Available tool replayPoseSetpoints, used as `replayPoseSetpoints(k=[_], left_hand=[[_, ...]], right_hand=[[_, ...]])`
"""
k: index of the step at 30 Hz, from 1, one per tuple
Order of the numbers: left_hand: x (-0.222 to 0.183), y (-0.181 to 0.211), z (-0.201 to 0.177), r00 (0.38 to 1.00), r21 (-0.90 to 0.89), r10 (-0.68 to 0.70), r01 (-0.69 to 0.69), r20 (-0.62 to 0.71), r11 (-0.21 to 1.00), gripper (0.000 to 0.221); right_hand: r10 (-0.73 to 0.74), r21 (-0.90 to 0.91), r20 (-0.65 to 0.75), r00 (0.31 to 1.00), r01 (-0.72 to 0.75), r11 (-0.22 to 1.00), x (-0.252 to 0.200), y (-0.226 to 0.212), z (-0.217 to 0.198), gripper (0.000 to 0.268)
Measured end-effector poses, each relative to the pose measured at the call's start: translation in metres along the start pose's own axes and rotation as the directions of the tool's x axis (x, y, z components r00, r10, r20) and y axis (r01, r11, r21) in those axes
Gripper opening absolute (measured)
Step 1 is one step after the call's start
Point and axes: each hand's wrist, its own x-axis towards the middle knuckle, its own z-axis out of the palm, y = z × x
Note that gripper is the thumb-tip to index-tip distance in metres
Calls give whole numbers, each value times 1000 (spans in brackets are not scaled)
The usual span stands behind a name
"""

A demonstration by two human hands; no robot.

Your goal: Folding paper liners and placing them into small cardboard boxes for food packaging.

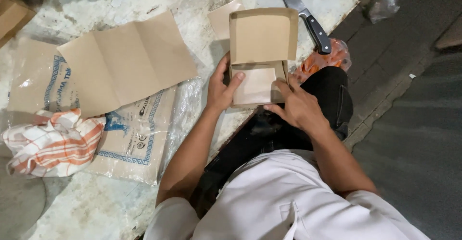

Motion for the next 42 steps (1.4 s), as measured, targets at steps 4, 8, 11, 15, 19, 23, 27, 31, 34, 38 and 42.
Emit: replayPoseSetpoints(k=[4,8,11,15,19,23,27,31,34,38,42], left_hand=[[8,-22,-4,961,-214,216,-250,-172,944,52],[11,-19,-2,910,-105,304,-344,-282,933,44],[12,-18,-1,856,97,425,-415,-294,904,43],[13,-8,-4,815,91,536,-530,-222,843,40],[12,-11,-1,812,94,578,-571,-84,816,43],[15,-8,2,803,148,596,-589,4,794,41],[14,-5,-1,813,193,580,-577,47,794,43],[12,-14,2,811,261,584,-572,39,777,45],[11,-15,5,807,287,590,-569,16,771,43],[12,-16,3,812,252,584,-567,12,784,40],[13,-21,4,799,261,600,-586,32,767,35]], right_hand=[[-118,56,-193,974,131,990,8,15,4,71],[-195,159,-489,850,307,938,16,25,12,62],[-175,196,-684,708,410,891,42,48,39,71],[-54,435,-657,752,437,787,51,49,39,72],[-11,540,-767,641,655,529,82,63,56,77],[90,605,-795,600,775,181,108,74,67,73],[104,635,-772,627,769,78,99,57,64,57],[-59,705,-706,706,708,41,87,40,69,70],[-148,694,-703,696,716,71,86,38,72,89],[-139,654,-730,669,743,144,90,41,81,83],[-103,614,-765,636,768,183,96,43,86,53]])
